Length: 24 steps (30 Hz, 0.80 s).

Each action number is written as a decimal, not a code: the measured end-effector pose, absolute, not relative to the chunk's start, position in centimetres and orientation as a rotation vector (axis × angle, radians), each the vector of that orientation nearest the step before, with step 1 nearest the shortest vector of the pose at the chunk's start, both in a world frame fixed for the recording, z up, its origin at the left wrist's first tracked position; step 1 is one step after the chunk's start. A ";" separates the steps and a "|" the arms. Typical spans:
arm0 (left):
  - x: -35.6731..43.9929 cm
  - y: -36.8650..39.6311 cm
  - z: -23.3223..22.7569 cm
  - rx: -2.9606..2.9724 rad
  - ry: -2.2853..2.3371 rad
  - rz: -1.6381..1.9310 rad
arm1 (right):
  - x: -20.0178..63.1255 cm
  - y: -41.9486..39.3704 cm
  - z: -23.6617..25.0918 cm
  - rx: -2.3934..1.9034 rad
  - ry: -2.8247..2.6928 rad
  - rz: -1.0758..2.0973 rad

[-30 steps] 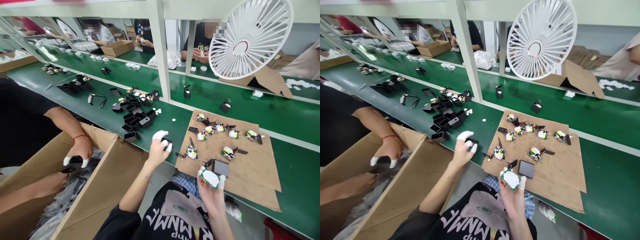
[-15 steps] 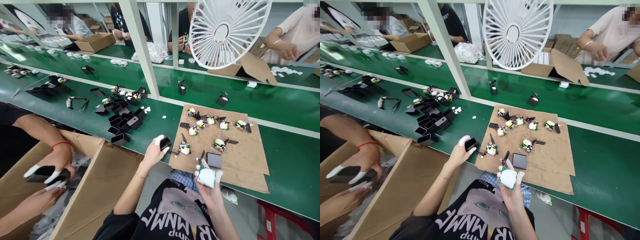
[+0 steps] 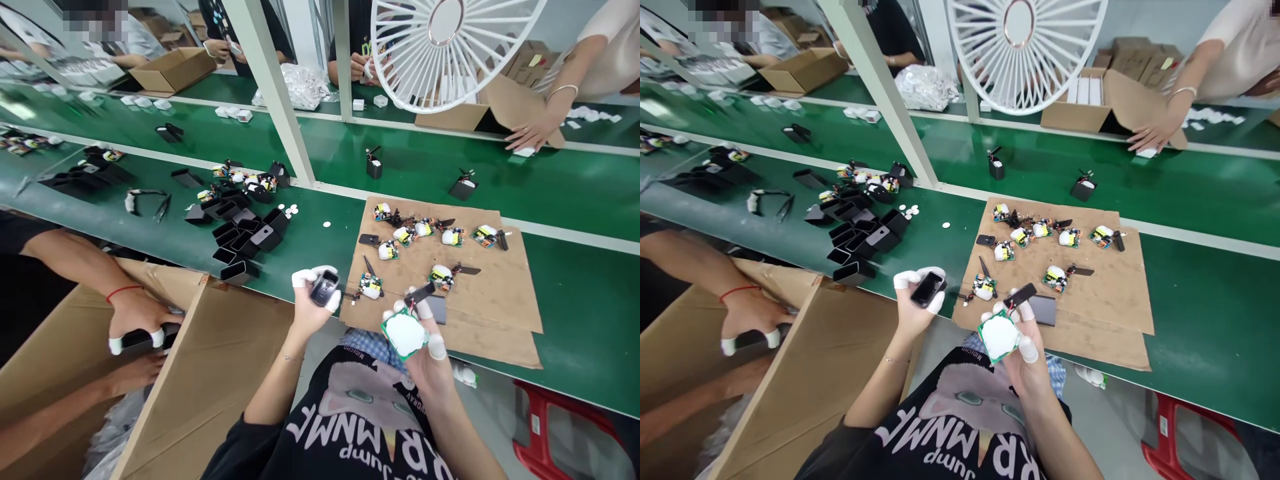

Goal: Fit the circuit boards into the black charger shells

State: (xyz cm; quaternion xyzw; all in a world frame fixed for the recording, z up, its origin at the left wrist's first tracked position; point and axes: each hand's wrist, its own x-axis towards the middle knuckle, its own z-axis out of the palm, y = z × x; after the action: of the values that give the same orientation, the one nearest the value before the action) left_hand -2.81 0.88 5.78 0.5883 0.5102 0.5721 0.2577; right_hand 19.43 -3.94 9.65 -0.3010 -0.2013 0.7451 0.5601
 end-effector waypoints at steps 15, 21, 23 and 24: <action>2.6 3.2 19.1 2.329 0.827 1.480 | 19.8 2.1 18.7 -0.319 -1.474 0.601; 3.7 3.3 20.3 2.378 0.709 1.618 | 20.8 1.3 20.1 -0.266 -1.539 0.469; 4.0 3.5 20.2 2.368 0.687 1.678 | 21.0 1.0 20.5 -0.257 -1.542 0.380; 4.1 3.6 20.2 2.369 0.695 1.697 | 21.1 0.9 20.5 -0.279 -1.571 0.339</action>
State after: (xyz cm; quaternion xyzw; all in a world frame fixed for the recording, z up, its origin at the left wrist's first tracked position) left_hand 4.09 3.63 20.19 0.7887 0.2313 0.5650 0.0728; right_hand 21.13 0.85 20.53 -0.1245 -0.7013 0.1511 0.6854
